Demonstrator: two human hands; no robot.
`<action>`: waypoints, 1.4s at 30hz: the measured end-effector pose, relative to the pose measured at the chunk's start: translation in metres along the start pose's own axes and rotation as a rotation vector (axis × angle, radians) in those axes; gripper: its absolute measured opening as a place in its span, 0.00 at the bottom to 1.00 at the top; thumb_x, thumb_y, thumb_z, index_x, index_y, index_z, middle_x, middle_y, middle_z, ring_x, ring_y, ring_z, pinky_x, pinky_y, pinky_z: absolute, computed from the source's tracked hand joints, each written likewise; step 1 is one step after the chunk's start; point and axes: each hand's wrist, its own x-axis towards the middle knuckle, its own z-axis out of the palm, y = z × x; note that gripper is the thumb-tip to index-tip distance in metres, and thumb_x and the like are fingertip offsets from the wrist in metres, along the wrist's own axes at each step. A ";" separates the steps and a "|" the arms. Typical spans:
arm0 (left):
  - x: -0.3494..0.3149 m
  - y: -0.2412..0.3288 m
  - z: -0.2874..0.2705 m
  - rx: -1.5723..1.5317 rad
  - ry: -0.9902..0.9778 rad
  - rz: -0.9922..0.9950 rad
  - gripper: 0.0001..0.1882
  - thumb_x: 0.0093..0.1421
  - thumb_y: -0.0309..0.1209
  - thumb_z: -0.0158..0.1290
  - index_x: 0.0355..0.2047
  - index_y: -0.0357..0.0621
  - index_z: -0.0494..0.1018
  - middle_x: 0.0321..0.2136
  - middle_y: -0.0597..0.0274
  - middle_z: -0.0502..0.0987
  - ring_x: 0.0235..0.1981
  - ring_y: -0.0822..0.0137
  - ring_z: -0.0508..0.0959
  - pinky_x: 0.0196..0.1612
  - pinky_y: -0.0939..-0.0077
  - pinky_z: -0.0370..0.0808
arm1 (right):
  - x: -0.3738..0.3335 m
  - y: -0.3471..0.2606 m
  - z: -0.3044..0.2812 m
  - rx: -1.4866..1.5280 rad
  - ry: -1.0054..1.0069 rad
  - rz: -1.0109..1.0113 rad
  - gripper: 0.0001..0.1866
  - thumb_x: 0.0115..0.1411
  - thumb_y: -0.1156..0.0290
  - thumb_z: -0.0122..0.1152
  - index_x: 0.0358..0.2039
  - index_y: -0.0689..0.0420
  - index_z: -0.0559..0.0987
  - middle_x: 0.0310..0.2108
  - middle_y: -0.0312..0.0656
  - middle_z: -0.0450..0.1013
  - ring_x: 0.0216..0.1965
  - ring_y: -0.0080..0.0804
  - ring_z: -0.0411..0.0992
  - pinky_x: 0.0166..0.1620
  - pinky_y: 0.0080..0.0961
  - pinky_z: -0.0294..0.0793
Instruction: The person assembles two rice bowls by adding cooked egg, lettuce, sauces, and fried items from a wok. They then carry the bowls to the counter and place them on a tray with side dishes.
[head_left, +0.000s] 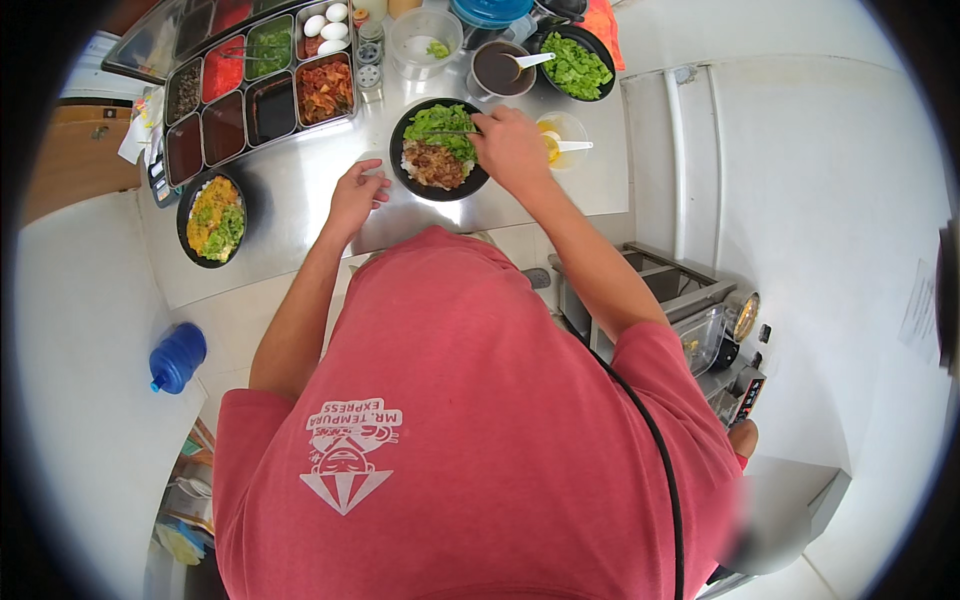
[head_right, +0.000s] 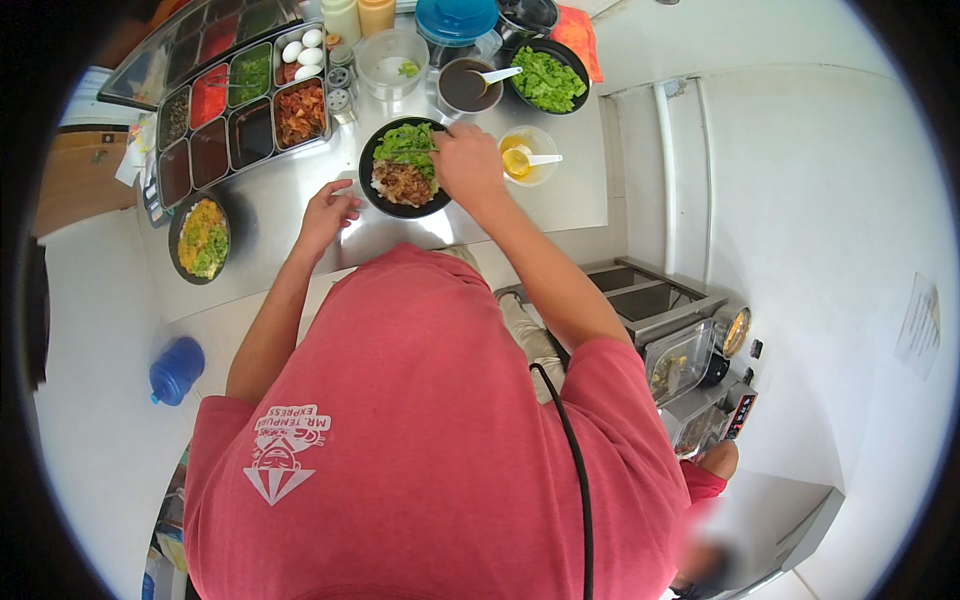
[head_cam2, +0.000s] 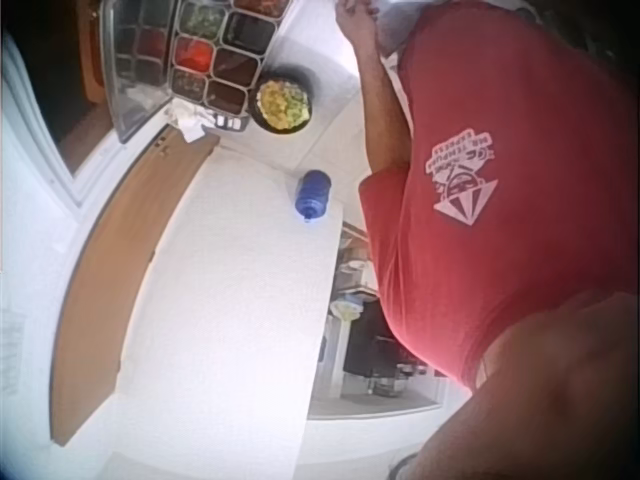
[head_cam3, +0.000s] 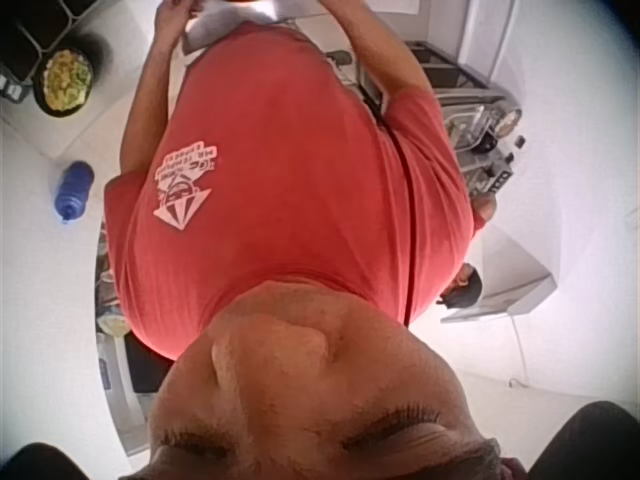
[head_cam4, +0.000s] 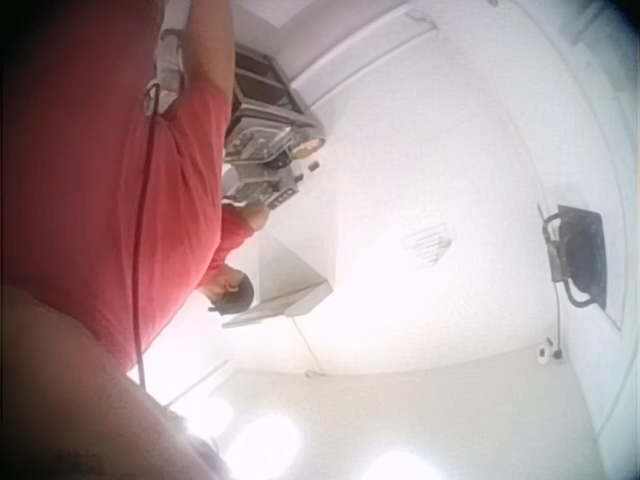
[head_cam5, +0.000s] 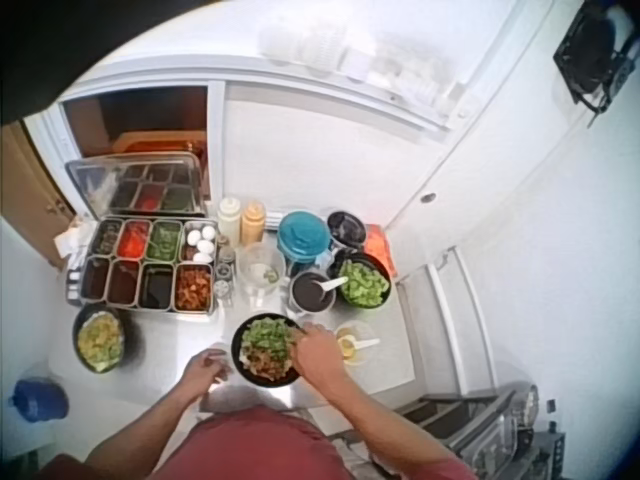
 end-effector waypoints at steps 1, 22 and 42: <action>-0.001 0.001 0.000 -0.014 0.006 0.005 0.20 0.69 0.33 0.50 0.59 0.40 0.69 0.37 0.58 0.81 0.31 0.72 0.79 0.35 0.77 0.75 | -0.006 0.007 -0.008 -0.013 0.014 0.027 0.12 0.56 0.64 0.66 0.40 0.55 0.84 0.32 0.45 0.76 0.37 0.44 0.76 0.40 0.39 0.76; 0.008 0.000 0.000 0.060 -0.046 -0.043 0.20 0.69 0.33 0.48 0.60 0.42 0.68 0.38 0.60 0.81 0.32 0.73 0.78 0.36 0.79 0.74 | -0.028 0.008 0.018 0.005 0.001 0.225 0.11 0.58 0.64 0.63 0.30 0.59 0.83 0.33 0.50 0.76 0.35 0.48 0.77 0.40 0.40 0.78; 0.000 -0.002 -0.003 0.063 -0.013 -0.068 0.20 0.69 0.32 0.48 0.60 0.39 0.67 0.37 0.60 0.81 0.31 0.76 0.77 0.34 0.81 0.73 | -0.043 0.025 -0.008 0.072 -0.090 0.260 0.13 0.59 0.65 0.60 0.30 0.64 0.83 0.33 0.54 0.76 0.35 0.50 0.78 0.40 0.41 0.80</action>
